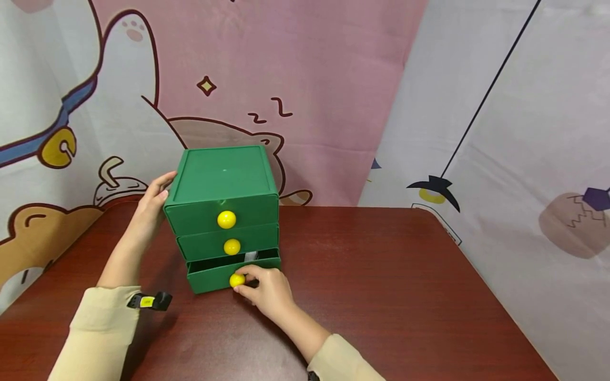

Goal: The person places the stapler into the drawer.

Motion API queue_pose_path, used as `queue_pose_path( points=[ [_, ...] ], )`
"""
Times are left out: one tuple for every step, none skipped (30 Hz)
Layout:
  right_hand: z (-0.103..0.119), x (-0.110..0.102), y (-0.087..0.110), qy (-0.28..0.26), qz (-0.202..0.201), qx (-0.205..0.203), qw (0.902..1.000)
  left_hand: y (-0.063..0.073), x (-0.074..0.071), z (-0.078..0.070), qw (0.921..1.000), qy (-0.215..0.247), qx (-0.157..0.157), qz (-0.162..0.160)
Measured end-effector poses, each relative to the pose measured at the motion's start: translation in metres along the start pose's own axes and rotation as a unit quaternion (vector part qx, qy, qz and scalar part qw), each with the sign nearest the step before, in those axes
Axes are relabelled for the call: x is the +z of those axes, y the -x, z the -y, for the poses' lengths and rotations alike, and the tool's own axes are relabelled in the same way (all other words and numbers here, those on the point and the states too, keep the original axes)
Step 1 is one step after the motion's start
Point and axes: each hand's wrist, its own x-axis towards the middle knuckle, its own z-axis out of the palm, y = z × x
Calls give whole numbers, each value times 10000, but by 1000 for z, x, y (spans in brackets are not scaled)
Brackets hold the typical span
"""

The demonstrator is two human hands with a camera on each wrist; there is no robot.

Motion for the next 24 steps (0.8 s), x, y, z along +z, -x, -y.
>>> queue_pose_path(
  points=[
    [-1, 0, -2, 26, -26, -5, 10000, 0, 0, 0, 10000, 7, 6, 3],
    [-2, 1, -3, 45, -52, -5, 10000, 0, 0, 0, 10000, 7, 8, 6],
    [-2, 1, -4, 75, -76, -4, 9999, 0, 1, 0, 10000, 0, 9, 6],
    [-3, 2, -6, 98, -98, -6, 9999, 0, 1, 0, 10000, 1, 9, 4],
    [-4, 2, -7, 113, -116, 2, 9999, 0, 1, 0, 10000, 4, 10, 2],
    [-4, 2, -8, 121, -136, 13, 9998, 0, 1, 0, 10000, -2, 6, -4],
    [-5, 3, -10, 136, -157, 22, 9998, 0, 1, -1, 10000, -3, 2, -9],
    [-5, 3, -11, 134, -172, 37, 9998, 0, 1, -1, 10000, -7, -2, -10],
    [-6, 4, -12, 134, -189, 50, 9997, 0, 1, -1, 10000, 3, -9, -11],
    [-6, 4, -13, 131, -203, 56, 9997, 0, 1, -1, 10000, 8, -15, -10],
    [-7, 4, -14, 145, -217, 61, 9996, 0, 1, -1, 10000, -1, -20, -9],
    [-7, 5, -15, 169, -235, 63, 9996, 0, 1, -1, 10000, -4, -25, -8],
    [-7, 5, -16, 203, -252, 64, 9995, 0, 1, -1, 10000, 0, -26, -9],
    [-7, 5, -17, 244, -270, 58, 9993, 0, 0, -2, 10000, -1, -24, -7],
    [-8, 5, -17, 303, -292, 53, 9991, 0, 0, -2, 10000, 0, -20, -6],
    [-8, 6, -18, 375, -315, 43, 9988, -1, 0, -2, 10000, -11, -11, -4],
    [-8, 6, -19, 454, -343, 30, 9984, -1, 0, -2, 10000, -8, 0, -7],
    [-8, 6, -20, 531, -374, 10, 9979, -1, -1, -2, 10000, -4, 13, -4],
    [-9, 7, -20, 611, -396, -12, 9973, -1, -1, -2, 10000, -9, 23, -1],
    [-9, 7, -20, 679, -417, -42, 9968, 0, -1, -2, 10000, -21, 29, 7],
    [-9, 7, -20, 740, -441, -79, 9963, 0, -1, -2, 10000, -31, 35, 9],
    [-10, 7, -19, 806, -462, -116, 9956, 0, -2, -2, 10000, -40, 38, 9],
    [-10, 7, -19, 848, -485, -151, 9951, 0, -1, -2, 10000, -46, 35, 6],
    [-10, 6, -18, 878, -510, -183, 9947, 0, -1, -1, 10000, -50, 30, 10]
  ],
)
